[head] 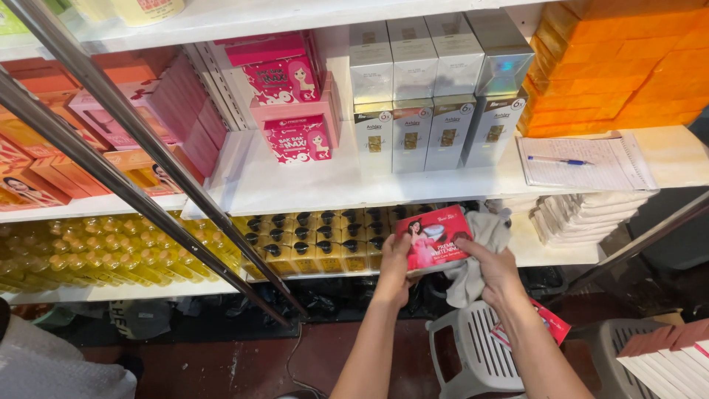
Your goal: Cleaning and wiping beauty product boxes on a store shelf using a cloth.
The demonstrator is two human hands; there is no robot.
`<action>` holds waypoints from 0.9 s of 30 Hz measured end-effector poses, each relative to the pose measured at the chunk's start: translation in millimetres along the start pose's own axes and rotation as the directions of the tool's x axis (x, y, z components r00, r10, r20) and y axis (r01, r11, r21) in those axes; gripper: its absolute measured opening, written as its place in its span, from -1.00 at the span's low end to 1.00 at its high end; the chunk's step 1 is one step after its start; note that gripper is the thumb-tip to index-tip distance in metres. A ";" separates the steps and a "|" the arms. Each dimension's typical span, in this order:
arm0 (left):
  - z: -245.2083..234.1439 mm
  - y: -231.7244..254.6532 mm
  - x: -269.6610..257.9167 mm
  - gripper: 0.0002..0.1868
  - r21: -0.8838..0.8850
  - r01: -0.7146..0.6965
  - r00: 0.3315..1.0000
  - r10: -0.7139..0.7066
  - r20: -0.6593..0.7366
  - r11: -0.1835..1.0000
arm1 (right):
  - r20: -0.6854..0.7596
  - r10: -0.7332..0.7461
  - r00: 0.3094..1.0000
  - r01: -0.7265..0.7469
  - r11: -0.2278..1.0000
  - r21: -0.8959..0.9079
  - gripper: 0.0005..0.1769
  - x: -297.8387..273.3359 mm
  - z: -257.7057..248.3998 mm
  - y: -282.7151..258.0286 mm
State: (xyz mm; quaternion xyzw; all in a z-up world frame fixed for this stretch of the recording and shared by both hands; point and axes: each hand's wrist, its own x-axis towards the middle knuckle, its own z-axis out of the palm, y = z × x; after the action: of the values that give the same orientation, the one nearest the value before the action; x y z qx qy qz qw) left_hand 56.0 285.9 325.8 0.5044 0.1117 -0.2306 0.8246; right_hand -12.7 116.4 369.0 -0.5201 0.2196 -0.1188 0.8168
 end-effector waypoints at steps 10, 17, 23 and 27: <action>29.9 33.0 -43.9 -0.19 -0.115 0.027 0.953 0.009 0.303 0.993 | 0.259 -0.559 0.788 0.456 0.246 -0.855 -0.36 -65.7 79.1 -16.1; 11.5 24.7 -42.4 -0.24 -0.349 0.151 0.961 -0.053 0.273 0.925 | 0.538 -0.466 0.703 0.648 0.108 -0.754 -0.33 -87.6 119.0 -20.2; -14.5 -15.6 6.0 -0.17 -0.372 0.185 0.933 -0.043 0.358 0.909 | 0.528 -0.370 0.764 0.506 -0.162 -0.847 -0.29 -54.8 114.9 -3.6; -18.9 0.4 -8.2 -0.01 -0.455 0.282 0.893 -0.057 0.447 0.845 | 0.518 -0.440 0.733 0.500 -0.167 -0.850 -0.35 26.4 43.5 36.0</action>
State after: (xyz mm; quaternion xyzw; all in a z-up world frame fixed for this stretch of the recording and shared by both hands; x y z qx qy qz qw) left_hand 50.0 304.9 320.7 0.1958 0.0354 -0.3687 0.9080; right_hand 30.1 155.4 346.1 -0.9666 0.0134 -0.2150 0.1391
